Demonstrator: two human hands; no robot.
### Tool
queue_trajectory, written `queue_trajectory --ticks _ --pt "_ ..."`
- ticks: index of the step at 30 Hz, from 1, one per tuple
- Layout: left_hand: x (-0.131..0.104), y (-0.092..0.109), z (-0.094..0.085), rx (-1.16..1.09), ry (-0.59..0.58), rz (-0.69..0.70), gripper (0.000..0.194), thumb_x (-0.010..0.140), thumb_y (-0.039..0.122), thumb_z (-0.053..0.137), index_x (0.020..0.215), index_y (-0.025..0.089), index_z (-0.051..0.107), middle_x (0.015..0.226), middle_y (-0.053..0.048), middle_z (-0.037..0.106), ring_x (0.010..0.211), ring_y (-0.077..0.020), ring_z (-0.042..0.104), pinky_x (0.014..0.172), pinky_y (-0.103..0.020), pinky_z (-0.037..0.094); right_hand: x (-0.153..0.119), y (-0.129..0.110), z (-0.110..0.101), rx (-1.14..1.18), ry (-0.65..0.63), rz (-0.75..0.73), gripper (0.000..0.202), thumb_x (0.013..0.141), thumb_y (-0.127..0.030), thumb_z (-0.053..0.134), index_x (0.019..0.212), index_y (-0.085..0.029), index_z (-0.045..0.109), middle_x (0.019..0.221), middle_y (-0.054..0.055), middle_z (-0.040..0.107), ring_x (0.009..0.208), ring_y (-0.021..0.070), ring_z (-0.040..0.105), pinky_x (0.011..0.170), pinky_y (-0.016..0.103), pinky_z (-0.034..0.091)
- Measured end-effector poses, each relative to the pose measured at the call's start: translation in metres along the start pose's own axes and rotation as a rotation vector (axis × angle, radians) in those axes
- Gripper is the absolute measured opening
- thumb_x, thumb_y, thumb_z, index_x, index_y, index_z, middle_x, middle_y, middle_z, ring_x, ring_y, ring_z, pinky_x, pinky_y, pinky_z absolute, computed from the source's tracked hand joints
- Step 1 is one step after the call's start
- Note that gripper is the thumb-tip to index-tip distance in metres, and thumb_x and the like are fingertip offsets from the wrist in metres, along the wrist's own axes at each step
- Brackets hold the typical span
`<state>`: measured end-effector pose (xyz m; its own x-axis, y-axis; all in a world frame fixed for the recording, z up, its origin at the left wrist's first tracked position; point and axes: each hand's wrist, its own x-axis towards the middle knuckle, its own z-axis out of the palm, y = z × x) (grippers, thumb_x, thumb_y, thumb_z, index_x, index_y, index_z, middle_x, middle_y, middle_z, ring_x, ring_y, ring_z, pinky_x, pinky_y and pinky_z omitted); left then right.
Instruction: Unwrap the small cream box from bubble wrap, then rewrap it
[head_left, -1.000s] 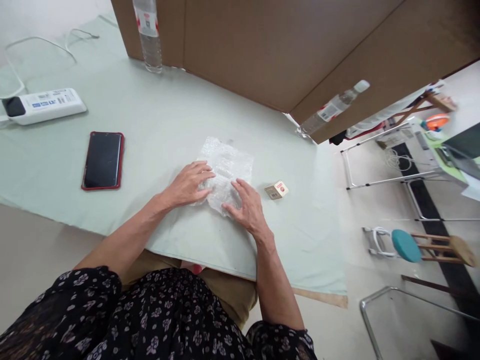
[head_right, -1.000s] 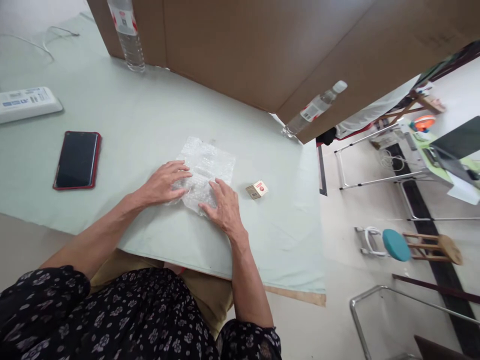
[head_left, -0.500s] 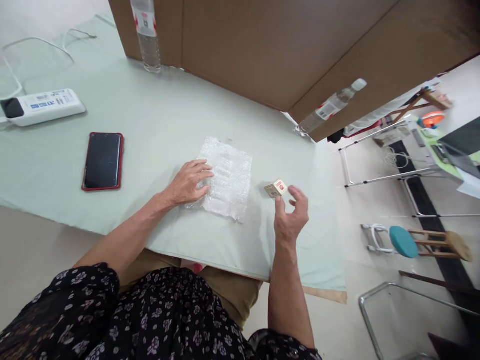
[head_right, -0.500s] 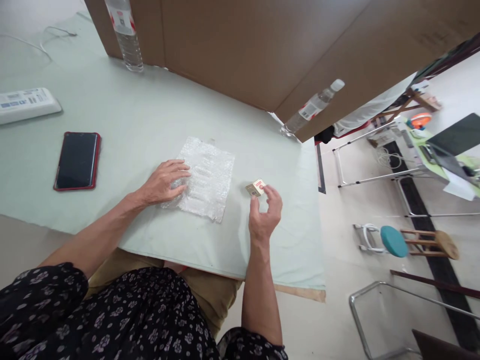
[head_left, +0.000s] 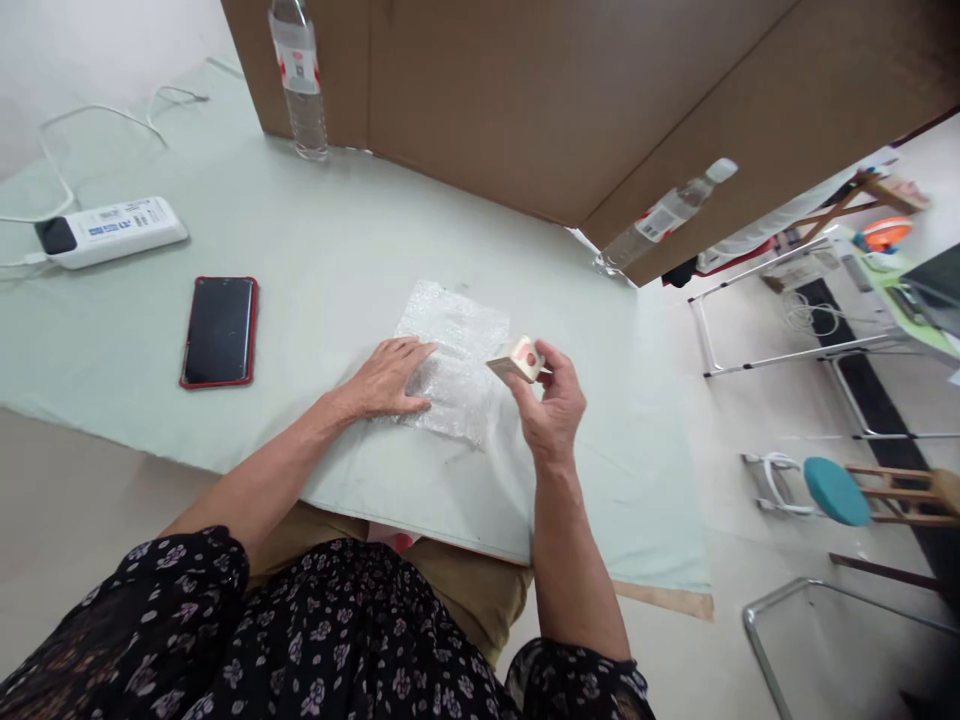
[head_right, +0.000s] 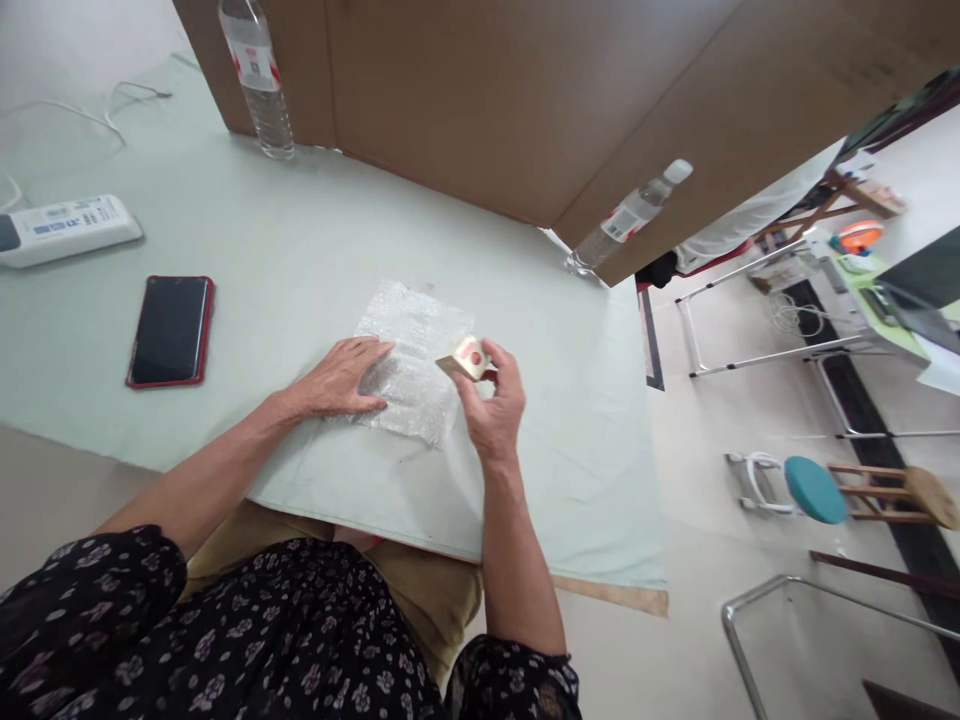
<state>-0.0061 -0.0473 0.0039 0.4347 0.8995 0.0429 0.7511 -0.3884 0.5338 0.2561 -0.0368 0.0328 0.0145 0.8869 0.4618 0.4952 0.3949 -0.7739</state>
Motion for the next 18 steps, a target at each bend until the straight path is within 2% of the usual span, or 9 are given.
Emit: queue_trajectory --ticks 2,4,6,8,13,18 --pt "0.001 0.0 0.0 -0.01 -0.003 -0.012 0.092 0.079 0.049 0.071 0.154 0.015 0.031 0.155 -0.021 0.044 0.146 -0.0376 0.036 0.119 -0.054 0.029 -0.002 -0.006 0.021 0.023 -0.075 -0.062 0.047 0.082 -0.033 0.074 0.127 -0.027 0.061 0.127 0.007 0.066 0.11 0.0221 0.064 0.085 0.036 0.057" --pt "0.001 -0.001 0.001 -0.014 0.005 -0.012 0.095 0.078 0.049 0.072 0.155 0.015 0.028 0.155 -0.022 0.042 0.146 -0.0368 0.037 0.119 -0.052 0.029 -0.005 0.001 0.04 0.041 -0.202 -0.083 0.046 0.084 -0.03 0.071 0.128 -0.026 0.061 0.13 0.009 0.065 0.114 0.0238 0.064 0.085 0.036 0.057" --pt "0.001 -0.003 0.003 -0.016 0.022 0.0 0.096 0.077 0.047 0.072 0.156 0.018 0.027 0.156 -0.02 0.042 0.146 -0.0357 0.038 0.119 -0.051 0.029 -0.009 0.014 0.052 0.03 -0.365 -0.09 0.048 0.083 -0.027 0.069 0.13 -0.025 0.061 0.13 0.01 0.066 0.118 0.0257 0.063 0.089 0.039 0.057" --pt "0.001 -0.003 0.004 -0.014 0.035 0.012 0.095 0.077 0.045 0.072 0.156 0.019 0.026 0.156 -0.019 0.043 0.145 -0.0353 0.039 0.119 -0.051 0.029 -0.013 0.024 0.057 -0.003 -0.454 -0.085 0.052 0.083 -0.024 0.066 0.134 -0.025 0.059 0.133 0.011 0.065 0.123 0.0266 0.06 0.096 0.042 0.054" --pt "0.001 -0.003 0.003 -0.004 0.029 0.015 0.094 0.077 0.044 0.072 0.155 0.016 0.028 0.154 -0.02 0.045 0.144 -0.0361 0.041 0.118 -0.051 0.031 -0.013 0.026 0.054 -0.032 -0.512 -0.062 0.054 0.084 -0.022 0.061 0.138 -0.025 0.055 0.136 0.01 0.063 0.123 0.0249 0.06 0.099 0.041 0.052" --pt "0.001 -0.003 0.002 -0.006 0.014 0.007 0.094 0.077 0.044 0.073 0.155 0.015 0.029 0.154 -0.02 0.044 0.145 -0.0352 0.039 0.119 -0.05 0.029 -0.011 0.021 0.053 -0.043 -0.499 -0.041 0.055 0.081 -0.019 0.061 0.135 -0.025 0.056 0.133 0.009 0.065 0.118 0.0249 0.062 0.099 0.042 0.052"
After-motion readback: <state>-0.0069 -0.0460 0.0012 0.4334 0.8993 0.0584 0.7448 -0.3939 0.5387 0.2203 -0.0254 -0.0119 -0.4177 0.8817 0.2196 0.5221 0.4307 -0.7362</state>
